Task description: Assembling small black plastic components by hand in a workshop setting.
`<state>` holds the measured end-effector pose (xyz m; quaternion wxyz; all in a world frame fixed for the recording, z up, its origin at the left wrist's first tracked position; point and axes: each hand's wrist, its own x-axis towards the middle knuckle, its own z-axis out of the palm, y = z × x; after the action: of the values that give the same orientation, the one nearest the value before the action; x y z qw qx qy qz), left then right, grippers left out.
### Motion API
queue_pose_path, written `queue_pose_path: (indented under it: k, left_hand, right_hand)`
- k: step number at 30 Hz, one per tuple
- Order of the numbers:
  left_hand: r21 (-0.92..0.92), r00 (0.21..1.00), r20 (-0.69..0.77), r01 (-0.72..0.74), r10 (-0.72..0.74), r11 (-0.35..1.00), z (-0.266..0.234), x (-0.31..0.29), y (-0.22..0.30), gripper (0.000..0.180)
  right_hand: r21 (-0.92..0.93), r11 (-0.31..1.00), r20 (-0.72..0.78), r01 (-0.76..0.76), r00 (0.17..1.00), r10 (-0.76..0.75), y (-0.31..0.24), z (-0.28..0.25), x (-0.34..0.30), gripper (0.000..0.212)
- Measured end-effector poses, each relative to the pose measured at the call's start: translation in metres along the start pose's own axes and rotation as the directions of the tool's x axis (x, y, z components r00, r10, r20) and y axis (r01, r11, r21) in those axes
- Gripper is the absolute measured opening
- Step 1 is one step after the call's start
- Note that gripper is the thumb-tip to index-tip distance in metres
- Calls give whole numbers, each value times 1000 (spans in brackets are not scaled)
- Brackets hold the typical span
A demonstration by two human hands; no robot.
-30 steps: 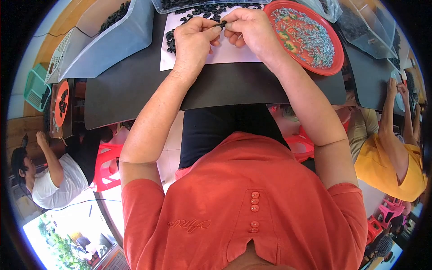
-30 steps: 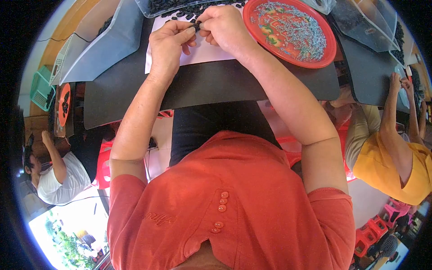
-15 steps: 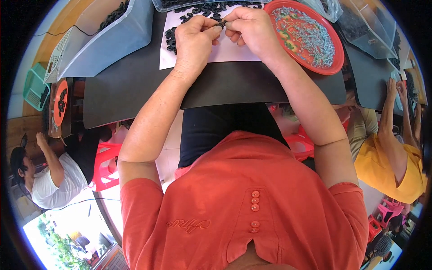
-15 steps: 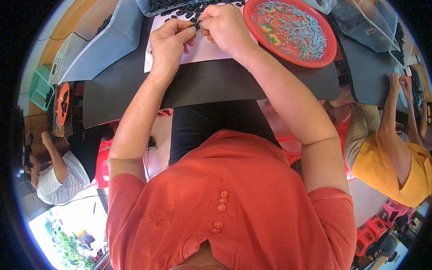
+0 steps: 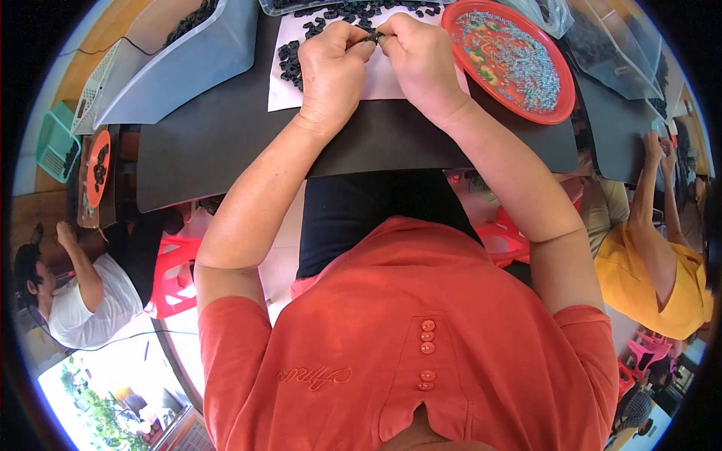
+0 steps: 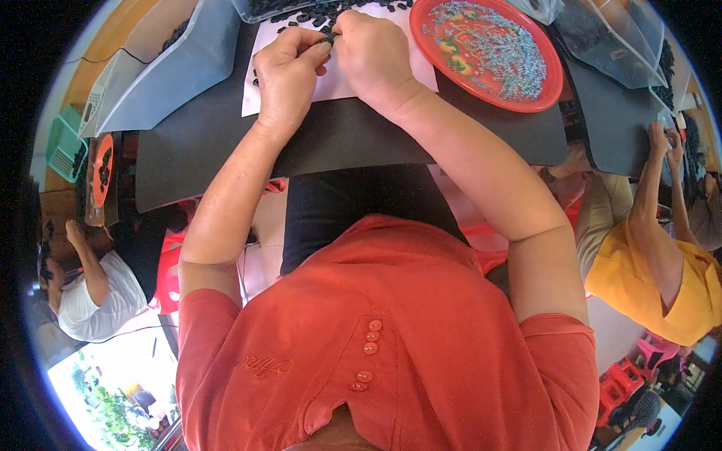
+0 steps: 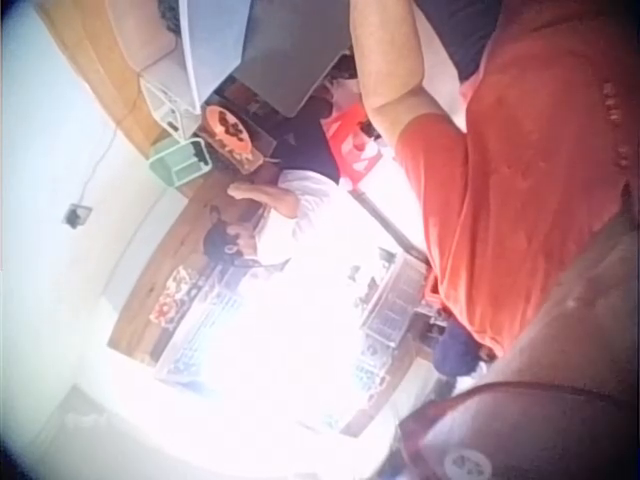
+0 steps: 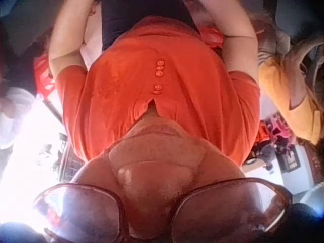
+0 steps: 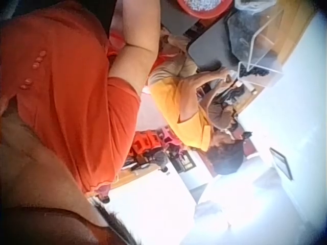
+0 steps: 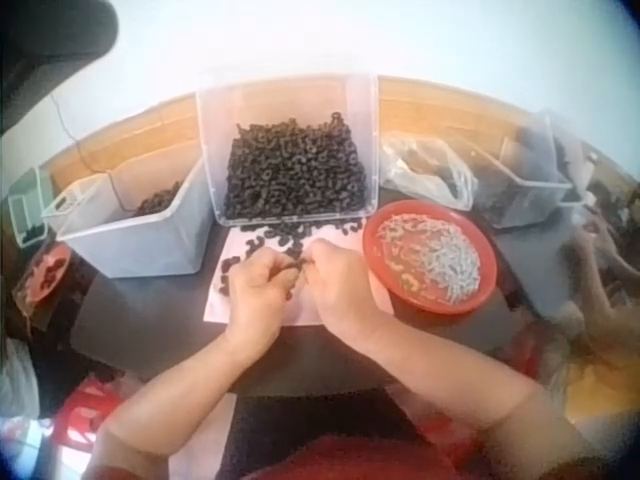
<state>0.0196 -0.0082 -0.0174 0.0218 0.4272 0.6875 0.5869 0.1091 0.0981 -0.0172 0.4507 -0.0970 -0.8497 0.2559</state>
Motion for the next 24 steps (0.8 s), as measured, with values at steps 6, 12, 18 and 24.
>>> queue_pose_path:
  k: [6, 12, 18, 24]
  left_hand:
    - [88, 997, -59, -50, 56, 995, 4, -3, 3, 7]
    - [11, 988, -145, -55, 56, 998, 6, -3, 1, 5]
    - [135, 977, -144, -136, 155, 981, 5, -4, -2, 5]
    - [247, 903, -165, -353, 398, 903, 4, 2, -3, 5]
  right_hand:
    - [-275, 944, -83, 183, 974, -212, -1, 9, -4, 10]
    - [-331, 915, -102, 233, 955, -280, -5, 11, -3, 13]
    - [-367, 894, -111, 257, 942, -316, -7, 11, -3, 14]
    - [-154, 969, -159, 194, 963, -218, -3, 14, -2, 10]
